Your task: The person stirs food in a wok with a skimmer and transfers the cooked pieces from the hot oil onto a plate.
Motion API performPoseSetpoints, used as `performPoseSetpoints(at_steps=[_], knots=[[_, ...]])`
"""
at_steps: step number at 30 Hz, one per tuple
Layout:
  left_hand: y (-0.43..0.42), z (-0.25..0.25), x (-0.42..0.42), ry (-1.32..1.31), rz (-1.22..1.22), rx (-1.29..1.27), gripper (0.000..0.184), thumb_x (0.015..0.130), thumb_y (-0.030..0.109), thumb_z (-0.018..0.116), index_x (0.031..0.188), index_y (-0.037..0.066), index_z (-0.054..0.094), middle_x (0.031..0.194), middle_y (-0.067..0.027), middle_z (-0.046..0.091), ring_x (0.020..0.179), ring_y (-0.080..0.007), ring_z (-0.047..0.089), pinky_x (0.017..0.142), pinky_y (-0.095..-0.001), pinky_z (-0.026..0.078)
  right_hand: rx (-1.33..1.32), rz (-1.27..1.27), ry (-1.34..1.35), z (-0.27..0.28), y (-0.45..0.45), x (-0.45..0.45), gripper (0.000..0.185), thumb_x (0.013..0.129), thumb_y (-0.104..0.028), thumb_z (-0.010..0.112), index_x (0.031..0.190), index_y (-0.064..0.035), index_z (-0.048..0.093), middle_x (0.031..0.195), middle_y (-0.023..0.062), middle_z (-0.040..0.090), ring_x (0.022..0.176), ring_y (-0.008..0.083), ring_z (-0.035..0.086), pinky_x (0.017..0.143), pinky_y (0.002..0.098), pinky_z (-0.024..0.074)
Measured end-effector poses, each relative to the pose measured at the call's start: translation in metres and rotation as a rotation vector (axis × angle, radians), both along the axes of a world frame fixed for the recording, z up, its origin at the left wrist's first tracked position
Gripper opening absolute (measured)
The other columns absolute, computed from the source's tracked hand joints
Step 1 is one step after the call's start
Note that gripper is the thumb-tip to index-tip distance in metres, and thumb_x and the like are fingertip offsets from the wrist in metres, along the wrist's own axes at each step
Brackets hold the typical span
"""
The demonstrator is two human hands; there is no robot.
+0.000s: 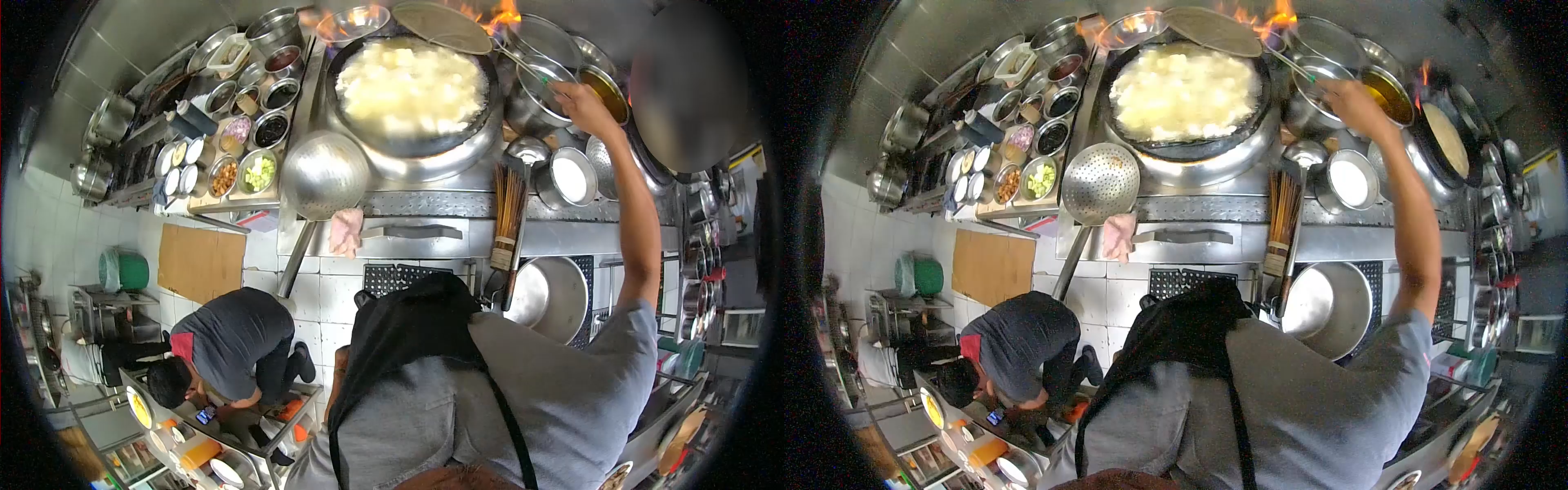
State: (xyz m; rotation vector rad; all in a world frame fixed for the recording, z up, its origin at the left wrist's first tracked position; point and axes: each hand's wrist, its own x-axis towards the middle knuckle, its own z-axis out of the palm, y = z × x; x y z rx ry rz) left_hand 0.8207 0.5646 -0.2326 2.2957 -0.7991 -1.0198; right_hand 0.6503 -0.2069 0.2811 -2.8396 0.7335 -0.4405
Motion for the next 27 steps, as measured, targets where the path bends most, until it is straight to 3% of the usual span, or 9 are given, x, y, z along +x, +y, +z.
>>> performPoseSetpoints(at_steps=[1,3,4,5,9,10,14,19,27], knots=[[-0.009,0.01,0.007,-0.038,-0.028,-0.04,0.034,0.087,0.034,0.059,0.104,0.006,0.069,0.096,-0.0178,0.069,0.083,-0.0347,0.067,0.071,-0.0441,0.053,0.147,-0.048,-0.026,-0.01,-0.009,-0.001,0.031,0.091,-0.008,0.06,0.121,0.0001,0.063,0.08,0.0146,0.067,0.071,0.0239,0.063,0.066,0.0338,0.0495],[-0.045,0.056,0.028,0.322,0.323,-0.089,0.021,0.091,0.022,0.057,0.098,0.005,0.067,0.095,-0.0118,0.069,0.082,-0.0251,0.066,0.072,-0.0393,0.053,0.437,-0.125,-0.077,-0.054,-0.042,0.0,0.034,0.092,-0.012,0.061,0.124,-0.0012,0.062,0.082,0.0123,0.068,0.075,0.0253,0.067,0.067,0.0356,0.0512],[-0.074,0.102,0.036,0.468,0.492,-0.157,0.015,0.093,0.016,0.056,0.095,0.004,0.066,0.095,-0.0088,0.069,0.081,-0.0203,0.065,0.073,-0.0369,0.053,0.437,0.027,-0.195,-0.097,-0.071,-0.003,0.033,0.098,-0.015,0.054,0.129,-0.0052,0.058,0.073,0.0006,0.059,0.049,0.011,0.046,0.048,0.0252,0.041],[-0.103,0.159,0.04,0.518,0.549,-0.265,0.012,0.095,0.01,0.055,0.092,0.004,0.064,0.095,-0.0058,0.069,0.08,-0.0156,0.065,0.074,-0.0345,0.053,0.598,-0.067,-0.163,-0.087,-0.055,0.003,0.031,0.098,-0.017,0.054,0.127,-0.0052,0.058,0.072,0.0003,0.058,0.046,0.0101,0.045,0.043,0.0247,0.0392],[-0.182,0.414,0.031,0.499,0.394,-0.9,0.013,0.094,0.011,0.057,0.088,0.0,0.062,0.095,-0.0145,0.067,0.088,-0.0237,0.065,0.081,-0.0393,0.053,1.084,-0.266,-0.106,-0.08,0.002,0.014,0.02,0.1,-0.026,0.053,0.11,-0.0089,0.055,0.067,-0.0015,0.051,0.035,0.0058,0.041,0.027,0.0235,0.0292],[-0.187,0.459,0.025,0.488,0.316,-1.131,0.015,0.094,0.014,0.059,0.085,0.001,0.057,0.094,-0.0169,0.067,0.091,-0.026,0.065,0.076,-0.0392,0.054,1.066,-0.235,-0.078,-0.092,-0.004,0.013,0.029,0.101,-0.035,0.051,0.089,-0.0088,0.051,0.062,-0.0009,0.05,0.032,0.0076,0.039,0.028,0.0248,0.0287],[-0.194,0.595,0.0,0.739,0.121,-1.82,0.015,0.09,0.014,0.06,0.083,0.004,0.052,0.083,-0.0189,0.062,0.077,-0.0266,0.064,0.058,-0.0332,0.054,1.376,-0.252,-0.251,-0.081,0.049,0.033,0.029,0.102,-0.034,0.05,0.085,-0.0101,0.05,0.051,-0.0049,0.041,0.032,0.0059,0.034,0.027,0.0229,0.0259],[-0.203,0.664,-0.012,0.95,-0.341,-1.997,0.013,0.091,0.013,0.059,0.086,0.003,0.052,0.084,-0.0176,0.06,0.077,-0.0256,0.063,0.061,-0.033,0.053,1.475,-0.145,-0.2,-0.104,0.049,0.044,0.021,0.101,-0.031,0.051,0.093,-0.0116,0.05,0.066,-0.0066,0.045,0.036,0.0,0.033,0.027,0.0182,0.0277],[-0.205,0.671,-0.017,0.991,-0.517,-2.034,0.011,0.093,0.012,0.056,0.089,0.002,0.052,0.085,-0.0154,0.058,0.079,-0.024,0.06,0.068,-0.0326,0.052,1.739,-0.197,-0.355,-0.126,0.05,0.06,0.019,0.101,-0.017,0.051,0.119,-0.0087,0.053,0.073,-0.0023,0.048,0.038,-0.0001,0.034,0.025,0.0174,0.0275]])
